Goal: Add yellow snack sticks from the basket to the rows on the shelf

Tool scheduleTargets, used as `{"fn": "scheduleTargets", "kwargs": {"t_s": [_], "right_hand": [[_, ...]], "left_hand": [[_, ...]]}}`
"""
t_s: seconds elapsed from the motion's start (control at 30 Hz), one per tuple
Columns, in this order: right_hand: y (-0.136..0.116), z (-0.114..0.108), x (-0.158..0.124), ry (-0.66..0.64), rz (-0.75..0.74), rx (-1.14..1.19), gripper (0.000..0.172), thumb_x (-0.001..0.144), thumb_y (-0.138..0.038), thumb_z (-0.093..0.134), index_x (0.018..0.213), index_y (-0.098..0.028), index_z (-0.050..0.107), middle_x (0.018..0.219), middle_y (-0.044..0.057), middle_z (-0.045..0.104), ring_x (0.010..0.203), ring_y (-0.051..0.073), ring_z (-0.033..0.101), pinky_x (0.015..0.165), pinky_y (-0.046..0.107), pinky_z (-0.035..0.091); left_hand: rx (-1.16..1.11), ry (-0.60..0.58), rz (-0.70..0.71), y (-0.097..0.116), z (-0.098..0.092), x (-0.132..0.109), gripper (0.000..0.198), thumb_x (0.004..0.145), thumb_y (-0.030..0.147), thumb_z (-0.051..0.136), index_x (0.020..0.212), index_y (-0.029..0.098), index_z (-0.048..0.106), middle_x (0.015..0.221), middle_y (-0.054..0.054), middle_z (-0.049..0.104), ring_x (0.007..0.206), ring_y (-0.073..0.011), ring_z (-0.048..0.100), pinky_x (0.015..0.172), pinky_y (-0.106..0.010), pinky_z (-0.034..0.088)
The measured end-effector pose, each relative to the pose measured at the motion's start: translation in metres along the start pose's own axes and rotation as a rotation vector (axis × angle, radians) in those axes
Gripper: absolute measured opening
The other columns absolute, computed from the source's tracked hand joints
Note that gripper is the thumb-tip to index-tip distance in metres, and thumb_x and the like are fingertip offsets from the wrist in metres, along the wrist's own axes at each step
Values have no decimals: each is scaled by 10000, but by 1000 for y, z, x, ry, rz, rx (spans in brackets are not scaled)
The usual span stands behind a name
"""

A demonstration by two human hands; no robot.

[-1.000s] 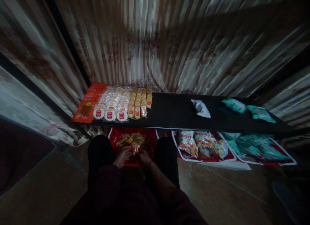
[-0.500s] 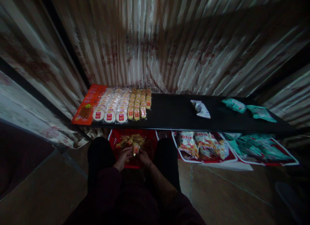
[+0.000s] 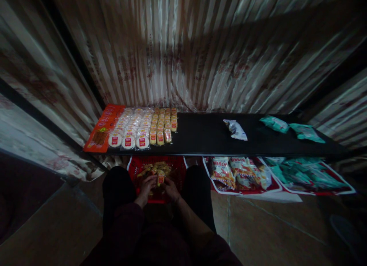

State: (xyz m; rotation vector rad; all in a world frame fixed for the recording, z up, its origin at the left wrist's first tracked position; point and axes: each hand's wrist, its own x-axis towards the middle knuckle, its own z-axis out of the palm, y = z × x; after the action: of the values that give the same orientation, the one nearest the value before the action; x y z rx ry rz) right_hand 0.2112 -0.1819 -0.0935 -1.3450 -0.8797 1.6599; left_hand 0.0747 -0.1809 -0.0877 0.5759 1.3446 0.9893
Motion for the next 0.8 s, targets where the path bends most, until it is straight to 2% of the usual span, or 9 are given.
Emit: {"fn": "scheduleTargets", "kwargs": {"t_s": [0.13, 0.27, 0.37, 0.6, 0.8], "right_hand": [[-1, -2, -1, 8, -44, 17, 440, 534, -393, 678, 912, -166, 663, 829, 40, 692, 809, 222, 612, 793, 356, 467], [-2, -4, -1, -7, -51, 1, 414, 572, -391, 669, 920, -168, 667, 807, 34, 690, 788, 221, 620, 774, 350, 472], [-3, -7, -1, 30, -85, -24, 394, 586, -402, 664, 902, -168, 676, 816, 41, 693, 804, 232, 621, 785, 360, 472], [-14, -14, -2, 92, -158, -83, 472, 558, -478, 711, 926, -184, 688, 915, 67, 701, 946, 288, 607, 845, 399, 470], [-11, -17, 0, 142, -227, -62, 520, 584, -512, 704, 982, -180, 671, 984, 84, 697, 979, 290, 609, 898, 408, 457]], "left_hand": [[0, 3, 18, 3, 3, 1, 240, 621, 252, 661, 839, 159, 698, 961, -96, 703, 876, -194, 639, 719, -257, 460], [-2, 42, 22, 4, 8, 1, 243, 585, 302, 687, 782, 160, 683, 863, -85, 703, 798, -194, 639, 684, -266, 453], [-25, 32, 37, 5, 11, 0, 269, 571, 340, 695, 777, 170, 669, 837, -74, 694, 768, -188, 634, 680, -273, 457], [-8, -4, 100, 11, 19, 1, 257, 582, 314, 688, 793, 168, 675, 903, -84, 686, 840, -201, 635, 713, -271, 476], [37, -14, 182, 19, 27, 1, 255, 603, 304, 684, 815, 162, 683, 931, -95, 686, 910, -231, 626, 758, -284, 474]]}}
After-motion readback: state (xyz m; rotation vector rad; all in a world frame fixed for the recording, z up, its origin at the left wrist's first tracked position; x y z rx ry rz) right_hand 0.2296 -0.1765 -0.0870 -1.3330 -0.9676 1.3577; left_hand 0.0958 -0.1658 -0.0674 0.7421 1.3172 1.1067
